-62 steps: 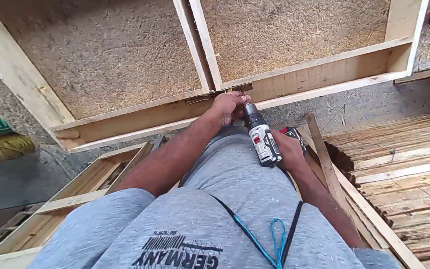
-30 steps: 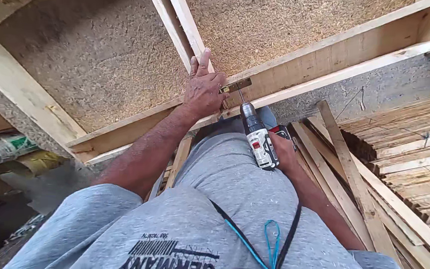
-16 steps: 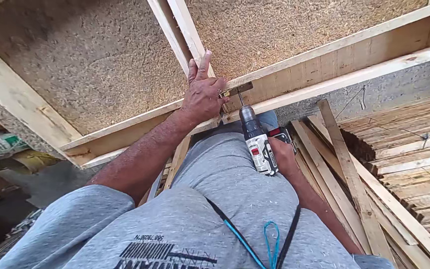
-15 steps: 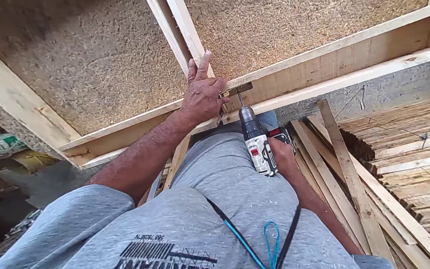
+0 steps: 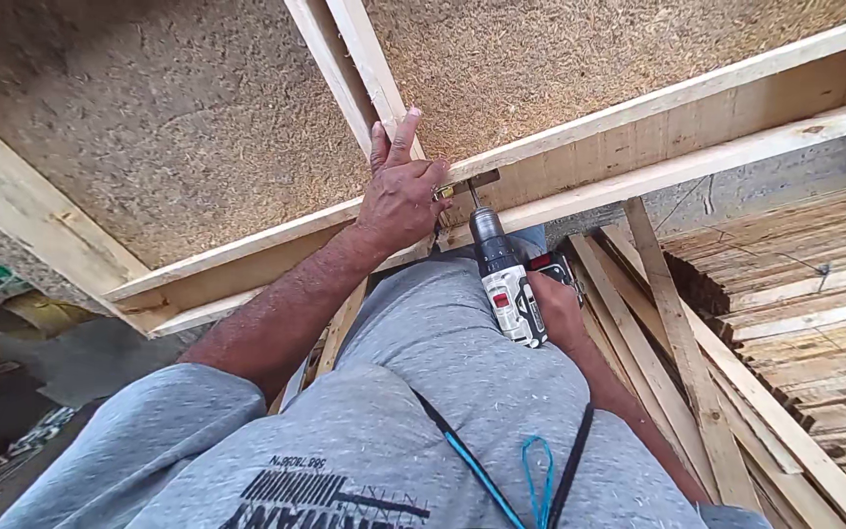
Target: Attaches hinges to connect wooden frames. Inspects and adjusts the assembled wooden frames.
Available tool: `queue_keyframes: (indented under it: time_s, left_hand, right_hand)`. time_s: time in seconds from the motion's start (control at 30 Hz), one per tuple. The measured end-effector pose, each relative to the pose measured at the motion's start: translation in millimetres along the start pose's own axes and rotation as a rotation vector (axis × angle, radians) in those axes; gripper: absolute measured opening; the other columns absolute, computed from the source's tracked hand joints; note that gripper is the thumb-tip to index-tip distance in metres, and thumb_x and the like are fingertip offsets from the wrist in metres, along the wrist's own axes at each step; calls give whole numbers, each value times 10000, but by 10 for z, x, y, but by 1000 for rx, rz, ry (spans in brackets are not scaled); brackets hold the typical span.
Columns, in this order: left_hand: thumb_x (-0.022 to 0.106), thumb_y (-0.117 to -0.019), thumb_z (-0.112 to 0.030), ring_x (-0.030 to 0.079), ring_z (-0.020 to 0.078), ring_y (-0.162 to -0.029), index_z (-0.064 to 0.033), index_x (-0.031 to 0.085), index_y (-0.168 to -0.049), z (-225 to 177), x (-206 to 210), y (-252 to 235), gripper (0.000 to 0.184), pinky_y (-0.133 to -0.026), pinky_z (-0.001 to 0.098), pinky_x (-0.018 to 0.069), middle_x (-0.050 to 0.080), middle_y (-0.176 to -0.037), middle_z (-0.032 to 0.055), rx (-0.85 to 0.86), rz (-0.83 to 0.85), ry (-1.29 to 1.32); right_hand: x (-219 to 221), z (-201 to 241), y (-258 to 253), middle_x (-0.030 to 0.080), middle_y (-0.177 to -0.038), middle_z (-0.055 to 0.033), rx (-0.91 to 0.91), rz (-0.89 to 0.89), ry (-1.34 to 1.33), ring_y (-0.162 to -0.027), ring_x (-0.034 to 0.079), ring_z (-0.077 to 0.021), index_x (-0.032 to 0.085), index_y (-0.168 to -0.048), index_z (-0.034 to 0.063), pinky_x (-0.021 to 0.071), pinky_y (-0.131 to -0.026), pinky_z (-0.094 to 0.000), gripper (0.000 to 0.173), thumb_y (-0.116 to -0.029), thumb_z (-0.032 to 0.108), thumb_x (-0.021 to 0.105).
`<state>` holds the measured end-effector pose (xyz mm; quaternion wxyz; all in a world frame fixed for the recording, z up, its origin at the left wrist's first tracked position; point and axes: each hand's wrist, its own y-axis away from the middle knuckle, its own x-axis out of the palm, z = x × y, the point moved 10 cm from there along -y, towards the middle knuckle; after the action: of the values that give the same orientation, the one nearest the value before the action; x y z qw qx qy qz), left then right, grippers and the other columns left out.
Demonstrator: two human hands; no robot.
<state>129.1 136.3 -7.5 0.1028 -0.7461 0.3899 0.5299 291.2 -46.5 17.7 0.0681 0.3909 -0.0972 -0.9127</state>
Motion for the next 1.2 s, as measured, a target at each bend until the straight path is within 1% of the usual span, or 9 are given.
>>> queue_keyframes:
  time_s: [0.17,0.33,0.47,0.53,0.67,0.73,0.9,1.07,1.2]
  left_hand:
    - [632,-974,-321,314,453,-1512,-67,716,-1221,7,14,-9,364,-1247,683,49,731,-1221,131,-4,2,2]
    - [646,-975,-337,304,444,-1519,-77,712,-1243,34,45,-2,380,-1247,684,42,726,-1242,124,-8,13,-1]
    - [635,-970,-411,351,473,-1489,-79,712,-1238,-2,15,29,434,-1229,708,70,734,-1215,145,3,-5,-1]
    - [690,-941,-380,361,519,-1468,-49,718,-1225,-76,-86,-67,437,-1220,728,82,731,-1204,185,16,7,-34]
    - [716,-921,-500,308,473,-1510,-81,671,-1339,-125,-74,-128,594,-1222,726,43,679,-1344,161,-233,404,-234]
    - [704,-899,-593,363,445,-1489,-95,600,-1433,-287,-204,-390,738,-1225,714,131,620,-1428,168,-339,476,-146]
    - [600,-1036,-339,706,296,-1116,-96,743,-1210,-1541,-982,-2104,331,-981,537,555,748,-1164,124,-22,-64,118]
    - [529,-1063,-182,683,294,-1166,-89,729,-1216,-2616,-1180,-4739,268,-1036,513,529,728,-1208,130,225,-178,35]
    - [504,-1019,-109,663,404,-1176,-106,709,-1238,-2709,-696,-6440,300,-971,651,521,694,-1246,186,180,96,-303]
  right_hand:
    - [-12,11,-35,754,-863,-135,7,5,22,-736,748,-275,715,-1085,36,595,-600,-448,294,-1038,254,525]
    - [8,33,-54,708,-792,-122,12,32,49,-694,724,-278,664,-963,57,566,-548,-456,239,-1009,255,540]
    - [-92,42,-25,757,-962,-116,41,62,2,-797,752,-295,652,-1299,93,603,-626,-527,479,-894,348,672]
    - [-220,11,-52,756,-999,-95,44,46,-62,-833,750,-285,644,-1308,130,607,-656,-544,594,-766,313,807]
    - [-638,-117,273,760,-1072,-94,35,24,-327,-936,748,-284,664,-1285,118,602,-786,-577,609,-723,225,871]
    - [-1039,-352,568,757,-1024,-94,42,-102,-469,-918,741,-243,673,-1239,87,603,-790,-538,549,-748,271,838]
    - [-1764,-1386,1059,774,-1037,20,313,-304,-717,-977,707,2,716,-1202,73,598,-920,-271,532,-828,435,827]
    - [-2492,-2132,1071,774,-988,-83,356,-355,-629,-933,725,-61,708,-1171,-16,603,-874,-321,581,-842,454,795]
    - [-3062,-2289,823,741,-960,-252,454,-191,-606,-901,740,-294,684,-1109,-150,579,-861,-475,439,-889,230,677]
